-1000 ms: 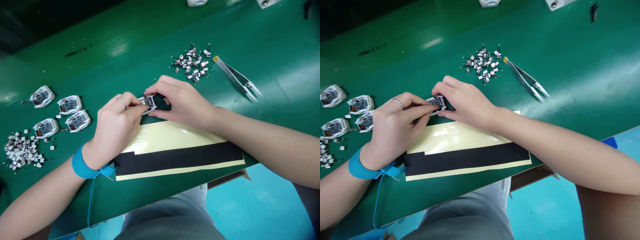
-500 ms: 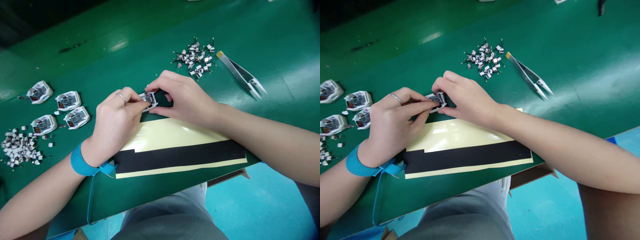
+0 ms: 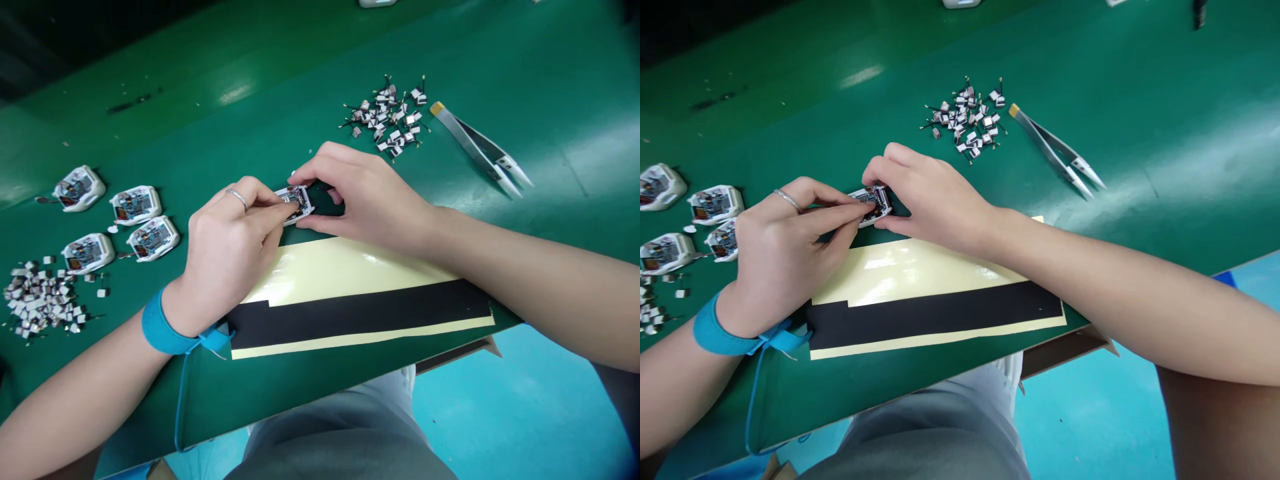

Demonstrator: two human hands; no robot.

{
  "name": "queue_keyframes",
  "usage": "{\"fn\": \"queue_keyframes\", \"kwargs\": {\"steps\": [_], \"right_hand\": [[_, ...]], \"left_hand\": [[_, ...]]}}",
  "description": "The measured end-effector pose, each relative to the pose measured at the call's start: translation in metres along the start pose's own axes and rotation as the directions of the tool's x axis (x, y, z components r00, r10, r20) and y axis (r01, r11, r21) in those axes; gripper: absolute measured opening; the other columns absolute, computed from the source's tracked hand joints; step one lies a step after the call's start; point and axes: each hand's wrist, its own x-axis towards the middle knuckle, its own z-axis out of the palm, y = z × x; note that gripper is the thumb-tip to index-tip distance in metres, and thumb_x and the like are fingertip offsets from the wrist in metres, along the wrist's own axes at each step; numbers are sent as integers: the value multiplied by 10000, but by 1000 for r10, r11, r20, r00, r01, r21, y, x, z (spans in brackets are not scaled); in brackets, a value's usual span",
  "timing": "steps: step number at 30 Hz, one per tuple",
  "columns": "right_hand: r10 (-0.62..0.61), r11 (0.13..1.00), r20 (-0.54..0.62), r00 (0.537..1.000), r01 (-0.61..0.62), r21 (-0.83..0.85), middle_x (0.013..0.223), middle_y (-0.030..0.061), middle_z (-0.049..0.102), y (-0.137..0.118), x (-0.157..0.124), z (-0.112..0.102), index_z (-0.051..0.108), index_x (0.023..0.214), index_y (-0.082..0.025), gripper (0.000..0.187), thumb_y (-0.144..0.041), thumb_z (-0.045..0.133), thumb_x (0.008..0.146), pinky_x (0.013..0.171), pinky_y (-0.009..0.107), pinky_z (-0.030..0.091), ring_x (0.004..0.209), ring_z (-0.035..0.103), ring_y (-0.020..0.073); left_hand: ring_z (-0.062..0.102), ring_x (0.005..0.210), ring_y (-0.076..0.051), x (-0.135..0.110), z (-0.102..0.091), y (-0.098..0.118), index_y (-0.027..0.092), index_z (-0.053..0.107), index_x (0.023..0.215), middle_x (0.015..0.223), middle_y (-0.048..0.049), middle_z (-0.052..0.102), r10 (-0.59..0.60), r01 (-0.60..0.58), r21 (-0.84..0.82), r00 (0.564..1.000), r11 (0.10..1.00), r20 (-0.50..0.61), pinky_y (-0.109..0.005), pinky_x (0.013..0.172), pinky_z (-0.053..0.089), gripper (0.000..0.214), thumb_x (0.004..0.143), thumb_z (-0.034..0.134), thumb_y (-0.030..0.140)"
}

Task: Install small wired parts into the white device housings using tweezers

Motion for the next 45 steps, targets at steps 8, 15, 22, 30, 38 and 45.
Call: {"fn": "queue_keyframes", "kwargs": {"steps": [8,15,22,30,38,45], "right_hand": [[-7,1000,-10,1000,7,2,909,27,506,0,0,0,508,959,-187,299,-279,644,709,565,257,406,681,498,120],[-40,999,-42,998,40,13,889,15,496,2,-1,1,498,948,-199,275,-295,628,725,565,245,397,671,484,106],[-2,1000,-2,1000,2,26,909,28,482,0,-1,1,489,965,-174,291,-282,624,732,598,264,403,700,489,116],[9,1000,18,1000,-10,28,931,33,487,-1,0,-1,491,976,-165,294,-272,621,735,620,267,409,727,498,119],[8,999,-31,1000,-7,42,908,14,506,0,0,1,505,942,-209,282,-300,640,712,596,262,430,705,518,123],[-42,987,-46,998,48,151,951,32,529,7,-2,-4,506,975,-217,202,-334,524,811,741,294,456,845,533,146]], "left_hand": [[561,707,-154,1,-1,1,226,658,872,821,-35,609,2,-3,25,999,1000,38,-285,609,465,224,841,438,205],[552,691,-154,1,0,1,226,659,854,809,-34,610,1,-3,53,999,999,46,-280,580,450,237,838,425,194],[550,689,-155,2,-1,2,230,659,823,793,-27,607,-5,1,75,999,997,51,-277,566,436,229,823,437,174],[545,703,-160,2,0,3,233,652,822,788,-24,596,-34,31,52,998,998,57,-288,575,429,233,830,423,190],[539,691,-143,2,0,3,232,644,793,781,-13,600,-6,4,67,999,998,32,-277,560,422,215,825,437,183],[549,683,-157,2,1,2,193,658,756,770,-40,602,8,-8,50,1000,999,18,-283,565,425,237,825,432,180]]}}
